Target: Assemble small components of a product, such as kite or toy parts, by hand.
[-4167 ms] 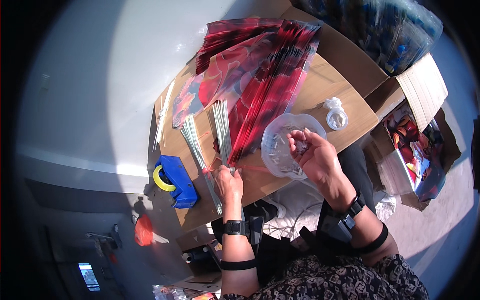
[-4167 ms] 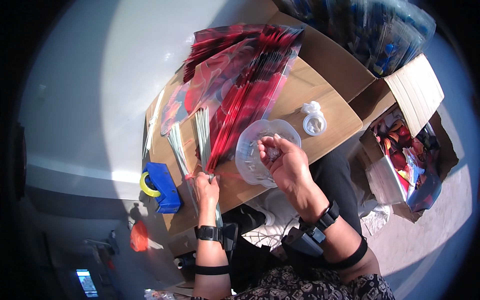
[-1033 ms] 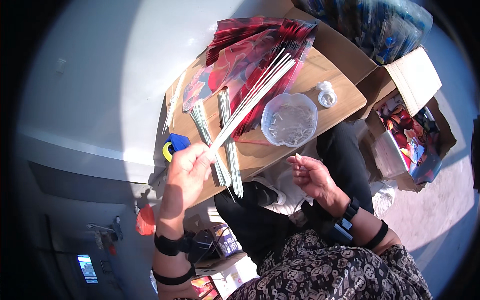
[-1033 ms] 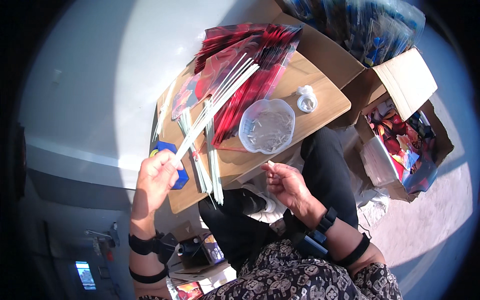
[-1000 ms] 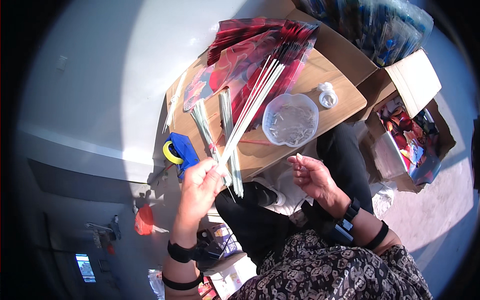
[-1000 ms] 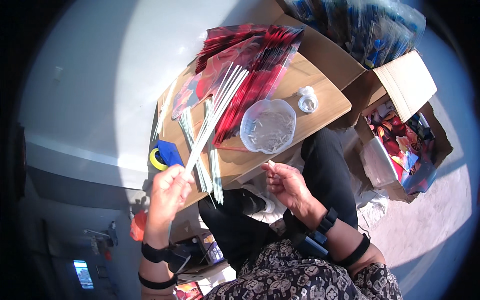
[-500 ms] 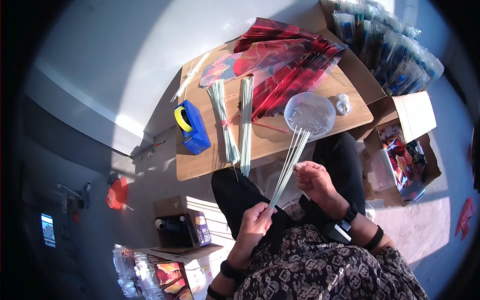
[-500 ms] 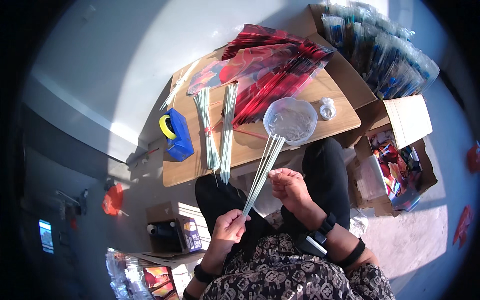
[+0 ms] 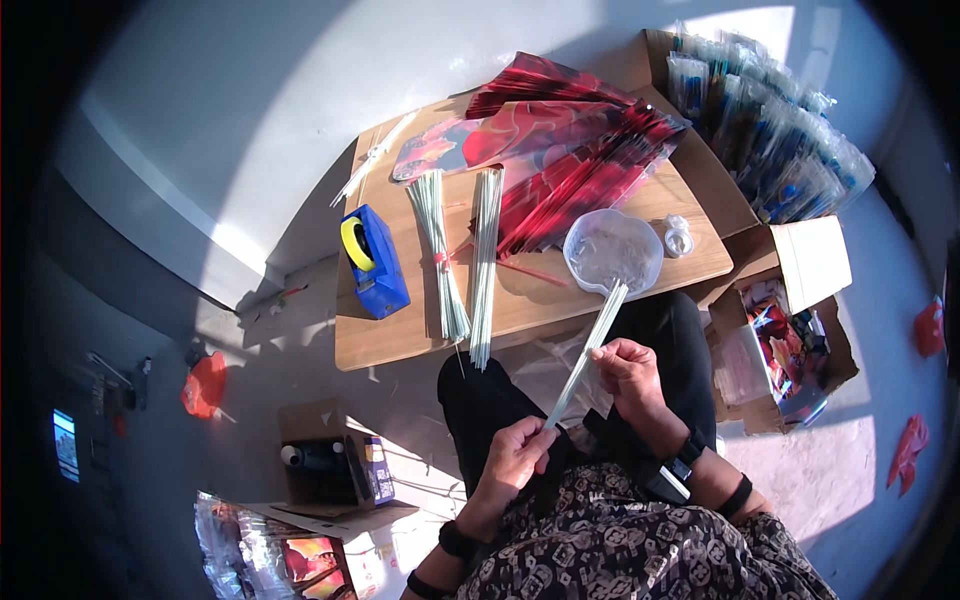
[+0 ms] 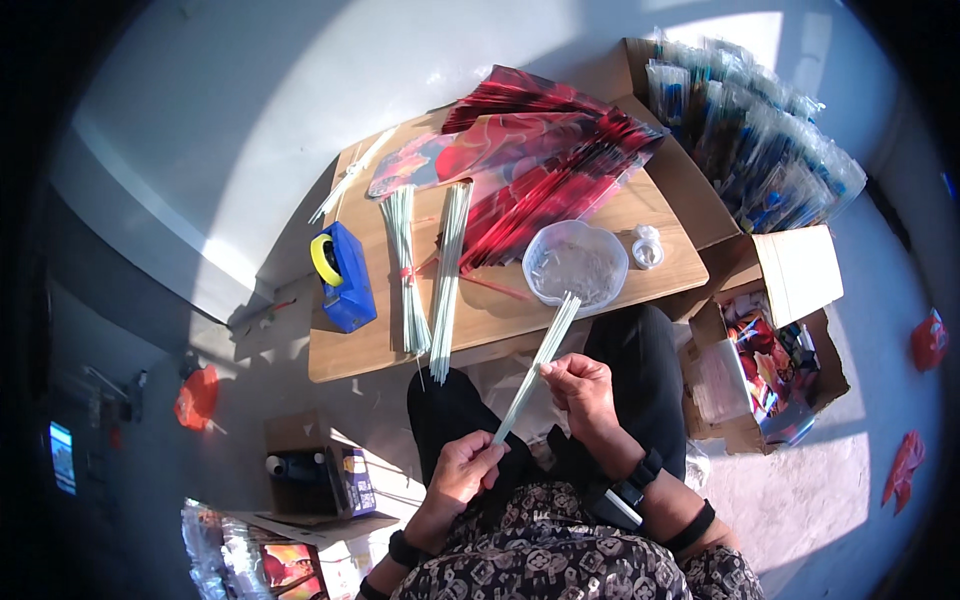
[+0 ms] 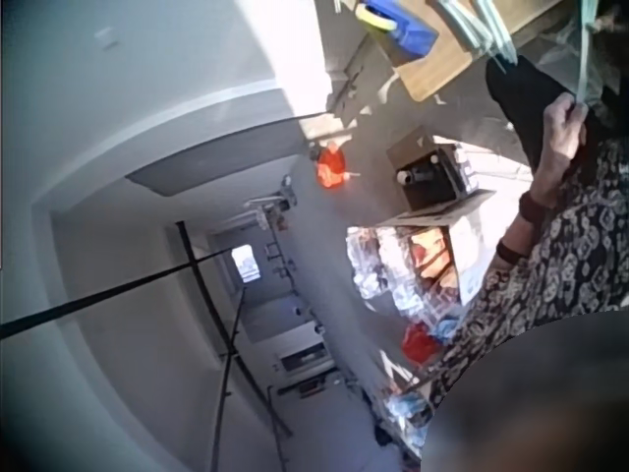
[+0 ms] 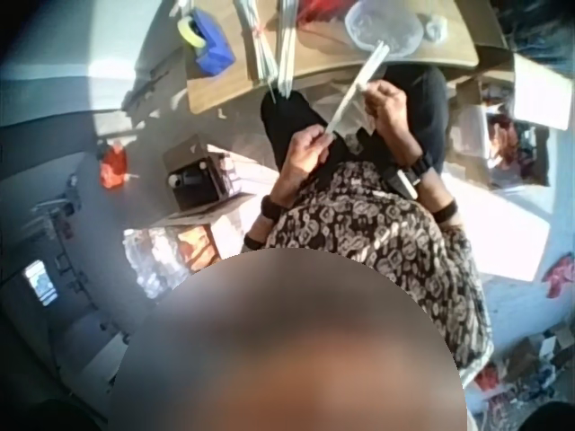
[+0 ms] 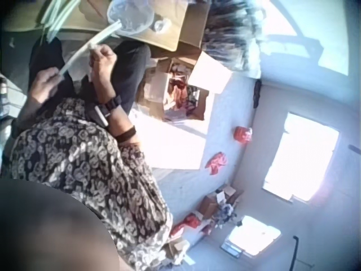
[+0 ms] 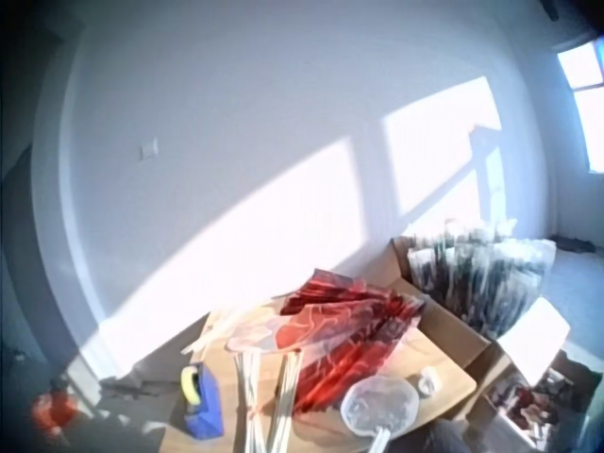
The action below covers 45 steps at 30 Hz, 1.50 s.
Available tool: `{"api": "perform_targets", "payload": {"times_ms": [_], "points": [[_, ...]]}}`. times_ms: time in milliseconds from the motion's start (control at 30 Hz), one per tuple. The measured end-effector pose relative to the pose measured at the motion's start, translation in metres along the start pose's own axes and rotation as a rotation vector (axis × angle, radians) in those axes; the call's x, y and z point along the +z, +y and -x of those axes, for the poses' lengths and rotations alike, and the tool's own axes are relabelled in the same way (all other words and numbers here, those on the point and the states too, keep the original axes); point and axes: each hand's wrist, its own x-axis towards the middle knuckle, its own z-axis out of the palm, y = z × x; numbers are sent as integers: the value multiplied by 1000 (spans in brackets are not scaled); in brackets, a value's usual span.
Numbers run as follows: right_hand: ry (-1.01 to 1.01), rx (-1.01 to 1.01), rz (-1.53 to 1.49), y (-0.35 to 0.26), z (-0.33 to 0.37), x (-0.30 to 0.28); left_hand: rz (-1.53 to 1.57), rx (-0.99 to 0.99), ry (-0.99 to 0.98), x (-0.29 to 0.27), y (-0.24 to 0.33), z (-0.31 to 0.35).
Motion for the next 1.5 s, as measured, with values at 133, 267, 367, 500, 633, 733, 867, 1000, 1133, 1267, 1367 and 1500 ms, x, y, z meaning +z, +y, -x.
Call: {"api": "perform_targets", "payload": {"times_ms": [133, 267, 367, 500, 633, 733, 867, 1000, 1133, 1267, 1367, 1500], "points": [[-3, -11, 12, 2, -1, -4, 104, -41, 18, 1, 1, -1], [0, -20, 54, 2, -5, -7, 138, -32, 25, 2, 1, -3], [-3, -18, 83, 1, -6, -3, 211, -56, 97, -2, -10, -7], [-10, -19, 66, 5, -10, -4, 239, -113, 127, -6, -8, -9], [-139, 104, -57, 5, -12, -8, 109, 52, 169, -10, -6, -7], [-80, 267, -340, 2, -17, -2, -60, 125, 196, -19, -1, -6], [-5, 332, -482, -5, -25, -10, -244, 166, 228, -33, 10, 0], [-12, 316, -467, -12, -28, -5, -192, 102, 210, -36, 14, 8], [-157, 303, -572, -11, -29, -22, -154, 33, 190, -34, 17, 15], [-166, 275, -580, -10, -31, -26, -189, 12, 203, -39, 13, 21], [-68, 245, -570, -14, -35, -17, -189, 8, 194, -39, 14, 23], [-123, 239, -654, -20, -40, -14, -136, -18, 222, -35, 18, 23]]}}
